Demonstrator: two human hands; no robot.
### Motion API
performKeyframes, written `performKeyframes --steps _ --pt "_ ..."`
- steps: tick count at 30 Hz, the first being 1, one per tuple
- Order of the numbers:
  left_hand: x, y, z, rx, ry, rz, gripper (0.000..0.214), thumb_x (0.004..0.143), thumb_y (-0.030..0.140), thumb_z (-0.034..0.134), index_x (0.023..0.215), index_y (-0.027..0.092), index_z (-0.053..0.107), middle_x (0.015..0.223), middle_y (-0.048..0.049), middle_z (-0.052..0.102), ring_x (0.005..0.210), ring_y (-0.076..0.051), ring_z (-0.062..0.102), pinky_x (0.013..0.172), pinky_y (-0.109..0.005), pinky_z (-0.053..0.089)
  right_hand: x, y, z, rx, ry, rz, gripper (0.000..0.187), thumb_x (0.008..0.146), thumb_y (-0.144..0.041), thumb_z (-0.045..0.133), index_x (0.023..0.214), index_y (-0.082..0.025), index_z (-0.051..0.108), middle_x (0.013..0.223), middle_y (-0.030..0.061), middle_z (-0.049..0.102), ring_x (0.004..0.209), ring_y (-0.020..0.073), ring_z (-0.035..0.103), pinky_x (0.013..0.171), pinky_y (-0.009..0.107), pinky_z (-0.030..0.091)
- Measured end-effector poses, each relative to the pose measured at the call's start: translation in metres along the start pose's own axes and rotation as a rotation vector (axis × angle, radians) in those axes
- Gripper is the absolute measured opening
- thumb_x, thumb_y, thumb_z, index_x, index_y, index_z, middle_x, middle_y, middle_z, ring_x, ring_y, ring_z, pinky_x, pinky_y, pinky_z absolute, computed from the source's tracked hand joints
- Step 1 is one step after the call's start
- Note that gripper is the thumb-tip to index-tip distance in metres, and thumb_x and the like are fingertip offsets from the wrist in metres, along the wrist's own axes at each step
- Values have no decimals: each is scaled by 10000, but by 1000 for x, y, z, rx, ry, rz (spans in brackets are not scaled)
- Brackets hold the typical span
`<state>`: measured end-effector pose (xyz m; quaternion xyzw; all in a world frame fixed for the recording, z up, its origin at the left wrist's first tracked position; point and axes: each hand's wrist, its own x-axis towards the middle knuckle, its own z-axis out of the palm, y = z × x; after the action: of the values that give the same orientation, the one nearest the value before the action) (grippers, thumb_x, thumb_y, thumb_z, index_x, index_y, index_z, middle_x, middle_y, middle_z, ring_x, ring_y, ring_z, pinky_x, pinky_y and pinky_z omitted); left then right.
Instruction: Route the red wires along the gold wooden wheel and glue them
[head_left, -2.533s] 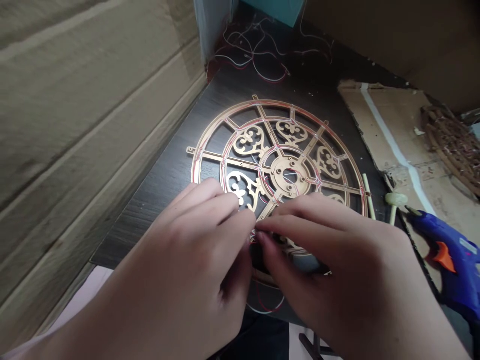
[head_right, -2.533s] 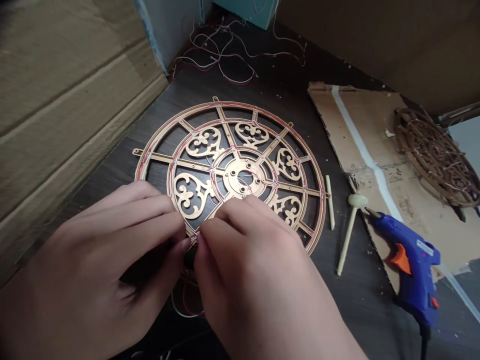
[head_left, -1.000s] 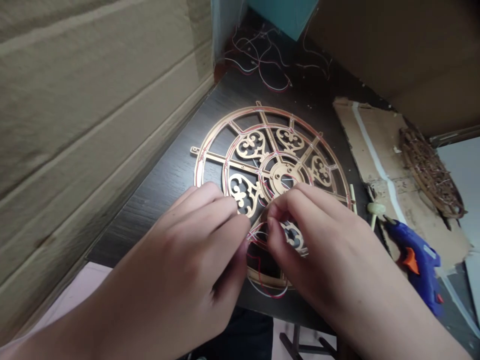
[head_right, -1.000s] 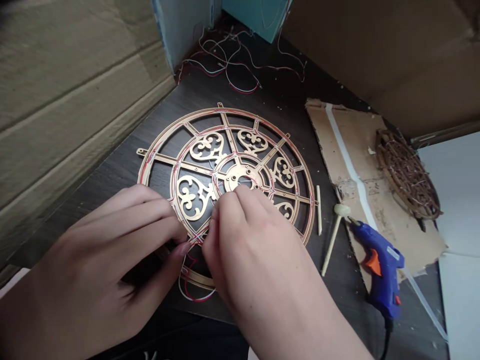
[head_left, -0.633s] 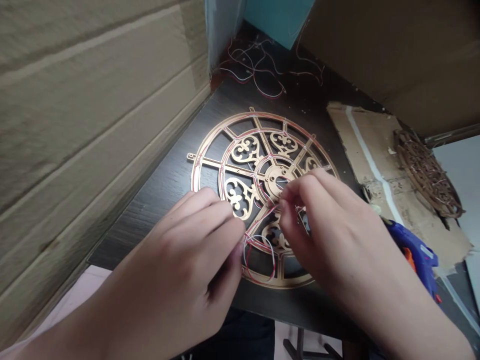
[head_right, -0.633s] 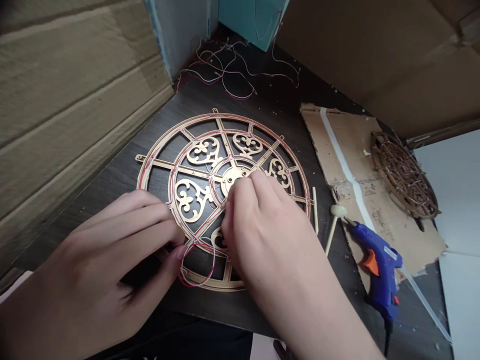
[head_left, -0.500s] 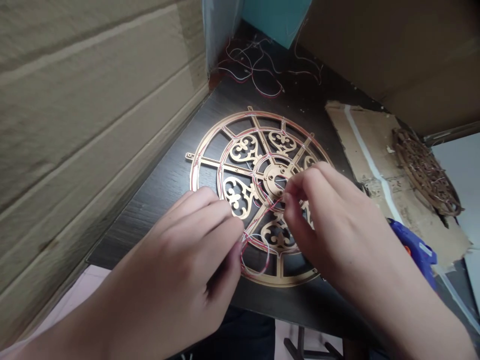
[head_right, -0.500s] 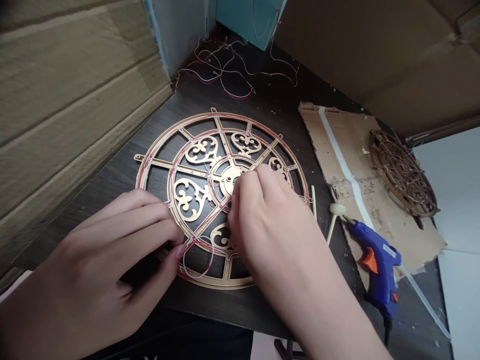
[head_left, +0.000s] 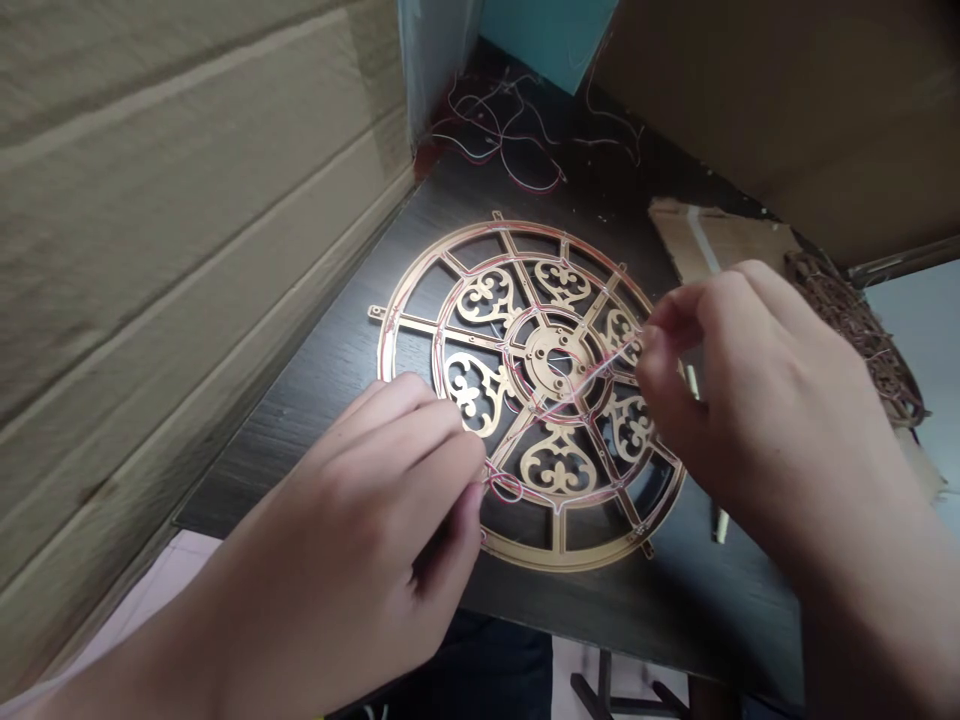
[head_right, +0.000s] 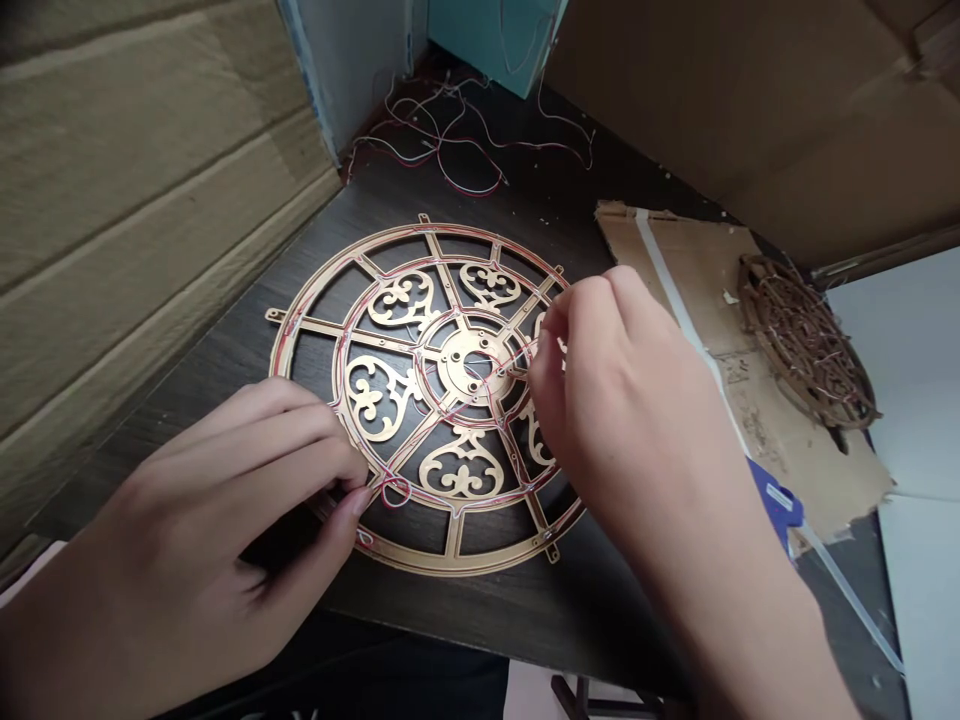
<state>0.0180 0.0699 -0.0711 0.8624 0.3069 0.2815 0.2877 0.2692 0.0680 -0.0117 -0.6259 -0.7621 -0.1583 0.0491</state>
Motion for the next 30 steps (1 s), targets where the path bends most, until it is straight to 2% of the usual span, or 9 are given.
performKeyframes --steps 5,9,14,19,25,30 --pt "1 0 0 3 1 0 164 904 60 606 829 179 521 842 -11 532 864 -172 486 815 -379 449 4 12 3 -66 33 -28 48 926 -191 470 918 -198 518 890 117 584 763 231 547 652 345 422" --pt "3 -1 2 -8 5 -5 167 908 60 604 827 179 518 843 -10 531 861 -169 483 802 -374 446 6 19 5 -92 60 -3 69 933 -249 456 924 -207 511 883 106 589 769 235 557 644 348 430" --pt "2 -1 1 -6 2 4 155 906 62 604 843 180 526 851 -12 535 869 -173 487 801 -379 449 7 20 0 -124 -20 102 52 950 -235 444 933 -260 487 960 130 595 840 282 583 699 398 437" --pt "1 -1 1 -21 -4 -3 164 896 48 600 842 183 525 851 -15 536 870 -178 486 803 -389 446 8 23 -5 -149 -43 161 50 919 -195 548 954 -216 520 980 164 630 854 287 613 693 398 430" --pt "3 -1 1 -30 -4 -7 167 897 44 596 833 181 526 844 -14 537 863 -178 484 798 -388 442 11 25 -2 -174 -56 158 105 910 -175 534 1000 -152 583 988 198 642 865 297 625 698 412 443" --pt "3 -1 0 -31 -10 -6 165 904 49 590 822 176 523 837 -17 534 863 -180 483 784 -385 437 11 28 -2 -190 -53 173 119 935 -185 533 1027 -149 598 1008 195 649 873 278 625 705 396 433"
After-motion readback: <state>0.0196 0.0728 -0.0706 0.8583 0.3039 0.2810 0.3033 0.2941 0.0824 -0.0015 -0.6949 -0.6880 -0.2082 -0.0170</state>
